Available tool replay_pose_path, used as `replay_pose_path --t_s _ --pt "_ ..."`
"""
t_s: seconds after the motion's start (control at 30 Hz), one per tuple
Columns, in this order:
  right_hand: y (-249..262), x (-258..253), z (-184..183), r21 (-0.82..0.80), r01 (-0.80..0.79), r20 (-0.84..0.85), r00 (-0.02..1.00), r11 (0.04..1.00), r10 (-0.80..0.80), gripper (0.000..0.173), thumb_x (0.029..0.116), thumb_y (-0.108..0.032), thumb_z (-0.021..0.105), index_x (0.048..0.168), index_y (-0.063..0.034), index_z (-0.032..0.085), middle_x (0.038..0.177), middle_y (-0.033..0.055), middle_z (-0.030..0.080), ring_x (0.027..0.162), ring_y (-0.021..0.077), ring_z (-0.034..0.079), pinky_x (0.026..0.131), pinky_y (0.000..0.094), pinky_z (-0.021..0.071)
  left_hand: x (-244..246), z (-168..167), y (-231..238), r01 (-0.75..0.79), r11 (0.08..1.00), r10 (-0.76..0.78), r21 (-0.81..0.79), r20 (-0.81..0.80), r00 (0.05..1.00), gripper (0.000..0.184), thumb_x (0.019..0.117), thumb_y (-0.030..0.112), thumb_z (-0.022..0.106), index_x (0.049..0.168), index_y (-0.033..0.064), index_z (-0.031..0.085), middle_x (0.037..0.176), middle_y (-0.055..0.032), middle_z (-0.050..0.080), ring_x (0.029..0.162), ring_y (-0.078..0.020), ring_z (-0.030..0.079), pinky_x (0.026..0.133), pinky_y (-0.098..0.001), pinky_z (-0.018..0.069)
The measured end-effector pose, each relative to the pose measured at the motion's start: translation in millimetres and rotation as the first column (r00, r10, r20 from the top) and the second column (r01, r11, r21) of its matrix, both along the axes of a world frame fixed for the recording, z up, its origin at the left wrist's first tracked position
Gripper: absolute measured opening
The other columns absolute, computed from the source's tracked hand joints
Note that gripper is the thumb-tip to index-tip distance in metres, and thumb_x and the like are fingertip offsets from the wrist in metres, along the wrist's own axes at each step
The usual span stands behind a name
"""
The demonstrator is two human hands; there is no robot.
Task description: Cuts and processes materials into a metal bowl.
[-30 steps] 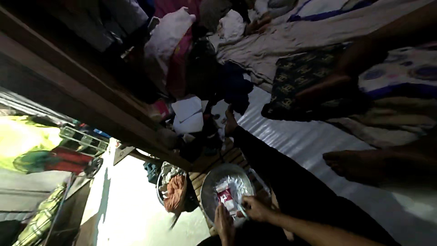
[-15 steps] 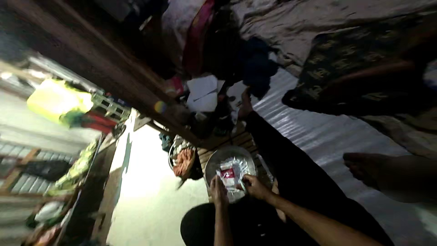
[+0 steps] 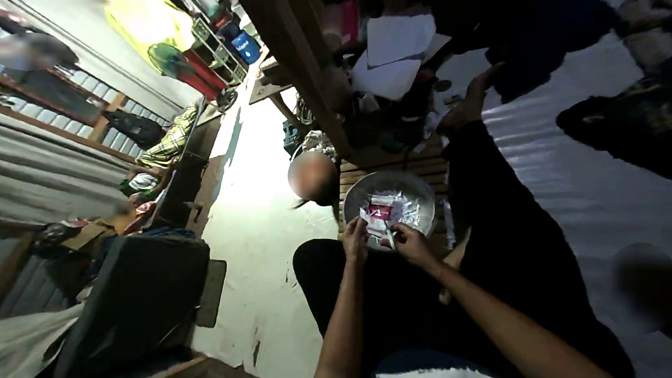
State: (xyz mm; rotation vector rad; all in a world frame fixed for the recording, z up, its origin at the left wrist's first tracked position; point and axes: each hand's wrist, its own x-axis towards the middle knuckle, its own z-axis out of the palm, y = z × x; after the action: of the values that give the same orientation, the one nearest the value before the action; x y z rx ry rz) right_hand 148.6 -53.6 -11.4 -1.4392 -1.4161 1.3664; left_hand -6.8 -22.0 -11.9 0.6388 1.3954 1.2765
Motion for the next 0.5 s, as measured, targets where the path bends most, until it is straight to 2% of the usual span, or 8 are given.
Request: replay_pose_path --t_s 0.2,0.37,0.43,0.5 --pt "8 7 -3 0.037 -0.045 0.074 0.996 0.998 0.043 0.041 0.0921 -0.026 0.075 0.117 0.0054 0.067 0.097 0.0233 0.07 0.085 0.035 0.067 0.082 0.0543 0.0529 15 8 9 -0.013 1.0 0.013 -0.003 -0.087 0.996 0.014 0.1037 0.005 0.055 0.112 -0.0045 0.061 0.076 -0.0012 0.06 0.051 -0.0003 0.046 0.046 -0.0151 0.0393" --pt "9 9 -9 0.022 -0.07 0.088 0.994 0.997 0.068 0.039 0.0918 -0.026 0.074 0.117 0.0035 0.068 0.096 0.0217 0.07 0.085 0.0336 0.068 0.081 0.0538 0.0531 18 2 8 0.045 0.997 -0.035 0.067 -0.131 0.991 0.012 0.1011 0.003 0.059 0.107 -0.006 0.064 0.073 -0.0005 0.061 0.048 0.0014 0.044 0.044 -0.0139 0.0389" --pt "9 9 -9 0.03 -0.076 0.085 0.994 0.997 0.073 0.041 0.0914 -0.029 0.075 0.115 0.0041 0.068 0.096 0.0219 0.07 0.085 0.0337 0.068 0.081 0.0537 0.053 20 4 7 0.067 0.995 -0.055 0.073 -0.155 0.986 0.012 0.1013 0.004 0.059 0.106 -0.006 0.064 0.075 -0.0008 0.061 0.05 0.0012 0.045 0.046 -0.0142 0.0392" --pt "10 10 -7 0.042 -0.082 0.086 0.993 0.996 0.078 0.039 0.0922 -0.025 0.073 0.115 0.0061 0.068 0.096 0.0241 0.07 0.086 0.0364 0.068 0.082 0.0558 0.0523 23 6 6 0.079 0.994 -0.065 0.072 -0.184 0.981 0.014 0.1017 0.004 0.058 0.108 -0.007 0.064 0.077 -0.0022 0.062 0.052 0.0004 0.047 0.047 -0.0149 0.0397"
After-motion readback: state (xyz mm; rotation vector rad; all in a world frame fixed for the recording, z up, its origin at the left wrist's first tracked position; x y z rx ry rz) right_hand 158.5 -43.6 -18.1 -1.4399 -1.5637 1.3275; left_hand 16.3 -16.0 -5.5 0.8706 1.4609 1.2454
